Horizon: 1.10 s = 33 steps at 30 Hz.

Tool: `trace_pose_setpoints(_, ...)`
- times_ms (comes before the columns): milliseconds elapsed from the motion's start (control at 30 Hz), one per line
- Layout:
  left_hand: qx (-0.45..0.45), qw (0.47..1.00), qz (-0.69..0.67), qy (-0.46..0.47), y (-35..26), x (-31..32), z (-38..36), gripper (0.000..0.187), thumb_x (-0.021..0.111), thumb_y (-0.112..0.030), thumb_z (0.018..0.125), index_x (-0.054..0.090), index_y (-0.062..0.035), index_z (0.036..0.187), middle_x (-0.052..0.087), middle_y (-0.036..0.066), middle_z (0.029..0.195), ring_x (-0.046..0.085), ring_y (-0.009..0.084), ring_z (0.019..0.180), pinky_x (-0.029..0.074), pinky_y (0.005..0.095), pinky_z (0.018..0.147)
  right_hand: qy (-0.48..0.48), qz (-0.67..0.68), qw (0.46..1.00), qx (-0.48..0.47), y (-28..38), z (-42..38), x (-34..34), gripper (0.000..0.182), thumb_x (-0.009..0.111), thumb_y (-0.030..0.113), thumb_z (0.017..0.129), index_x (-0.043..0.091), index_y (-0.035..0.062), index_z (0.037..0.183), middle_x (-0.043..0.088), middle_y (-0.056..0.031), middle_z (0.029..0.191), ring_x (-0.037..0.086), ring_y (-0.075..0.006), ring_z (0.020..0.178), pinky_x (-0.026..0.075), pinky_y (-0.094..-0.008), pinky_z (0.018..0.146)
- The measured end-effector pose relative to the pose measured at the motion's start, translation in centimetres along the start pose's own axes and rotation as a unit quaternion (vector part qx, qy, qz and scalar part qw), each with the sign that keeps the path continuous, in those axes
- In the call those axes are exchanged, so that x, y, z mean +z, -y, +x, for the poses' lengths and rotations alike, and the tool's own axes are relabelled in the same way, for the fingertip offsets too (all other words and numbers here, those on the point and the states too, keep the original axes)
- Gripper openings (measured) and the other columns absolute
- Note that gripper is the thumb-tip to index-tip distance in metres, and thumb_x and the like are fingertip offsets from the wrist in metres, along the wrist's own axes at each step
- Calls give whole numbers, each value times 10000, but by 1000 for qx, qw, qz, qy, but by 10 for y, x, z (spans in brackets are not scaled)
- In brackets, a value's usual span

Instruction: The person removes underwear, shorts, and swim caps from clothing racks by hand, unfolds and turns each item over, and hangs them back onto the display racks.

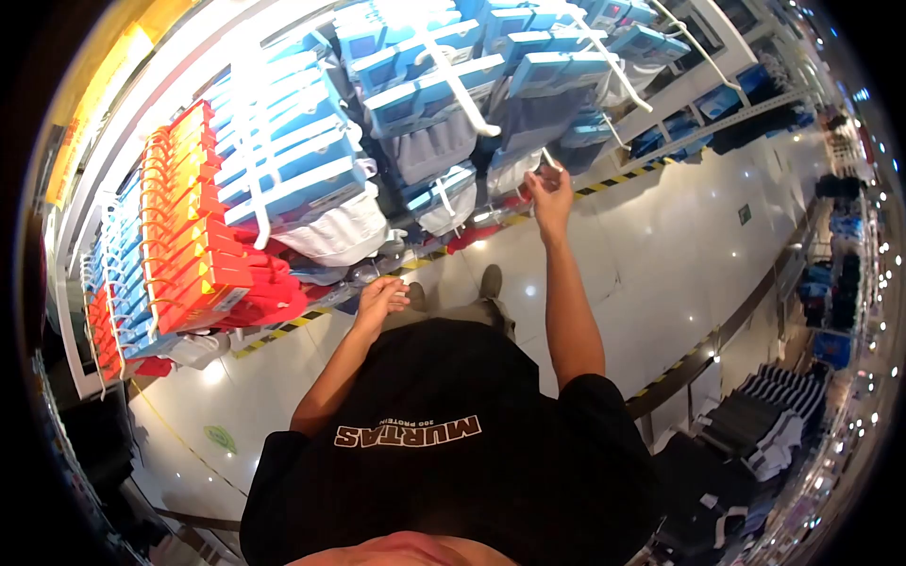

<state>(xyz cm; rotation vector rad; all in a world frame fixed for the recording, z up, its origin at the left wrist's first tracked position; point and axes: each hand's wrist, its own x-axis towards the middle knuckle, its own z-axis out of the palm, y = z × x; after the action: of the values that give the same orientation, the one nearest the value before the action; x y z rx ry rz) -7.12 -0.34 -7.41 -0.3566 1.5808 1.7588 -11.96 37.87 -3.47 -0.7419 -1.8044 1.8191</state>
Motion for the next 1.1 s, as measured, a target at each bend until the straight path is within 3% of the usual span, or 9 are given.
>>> trace_pose_setpoints(67,7,1000,-16,-10,-2,23,1,255,625,-254,967,611,-39,1104,697,79,1010,678,140,779,532,260,667,8,-98,990,-99,6,27,-7,729,813,172,795,434,-40,1381,588,-175,1225,573,-266,1123,468,-371,960)
trace_pose_setpoints(167,19,999,-31,-16,-9,66,1,258,623,-262,969,609,-40,1099,693,80,1016,679,146,796,531,263,692,80,-43,989,-118,27,46,-7,756,817,175,785,421,-51,1387,560,-207,1288,530,-304,1208,402,-409,1050)
trace_pose_setpoints(300,26,999,-11,-29,-19,112,1,264,604,-278,980,610,-44,1100,683,80,1046,674,152,831,529,274,731,140,-51,987,-58,26,61,-12,630,846,157,767,516,-32,1269,586,-141,1185,567,-208,1071,480,-339,945)
trace_pose_setpoints(333,28,999,-8,-38,-21,123,-1,264,600,-279,982,611,-44,1101,683,79,1047,673,153,836,530,278,735,144,-39,987,-53,27,61,-13,558,863,156,755,558,-7,1193,615,-83,1059,574,-146,950,503,-281,852)
trace_pose_setpoints(467,34,997,-15,-62,-7,146,-1,256,574,-265,996,613,-41,1113,684,79,1054,668,159,859,529,291,750,249,-16,968,11,20,73,-24,329,836,154,797,633,29,1023,630,8,869,556,-57,786,461,-216,695)
trace_pose_setpoints(633,10,995,-53,-85,6,174,-12,241,565,-248,1002,612,-34,1101,682,70,1028,662,154,868,524,285,755,332,-24,942,37,23,77,-39,259,719,96,902,631,0,1125,645,0,960,556,-66,844,464,-233,757)
trace_pose_setpoints(800,36,997,-20,-63,12,191,-1,261,638,-214,960,602,-19,1129,676,79,1048,660,160,880,524,284,764,388,-28,920,46,44,77,-73,224,692,112,919,631,5,1106,645,-6,956,562,-70,872,460,-235,796)
trace_pose_setpoints(933,95,994,51,5,-5,215,8,516,767,-228,859,545,-3,1266,629,131,1197,637,227,1055,519,340,877,470,-56,879,58,64,76,-111,224,698,130,916,624,15,1094,641,2,957,565,-70,867,458,-232,774)
trace_pose_setpoints(1100,210,946,249,15,-34,254,14,912,839,-292,763,331,-18,1470,426,193,1452,471,315,1305,435,403,1034,504,-15,857,108,69,51,-126,191,697,101,910,628,25,1071,652,-9,951,599,-80,851,486,-243,747)
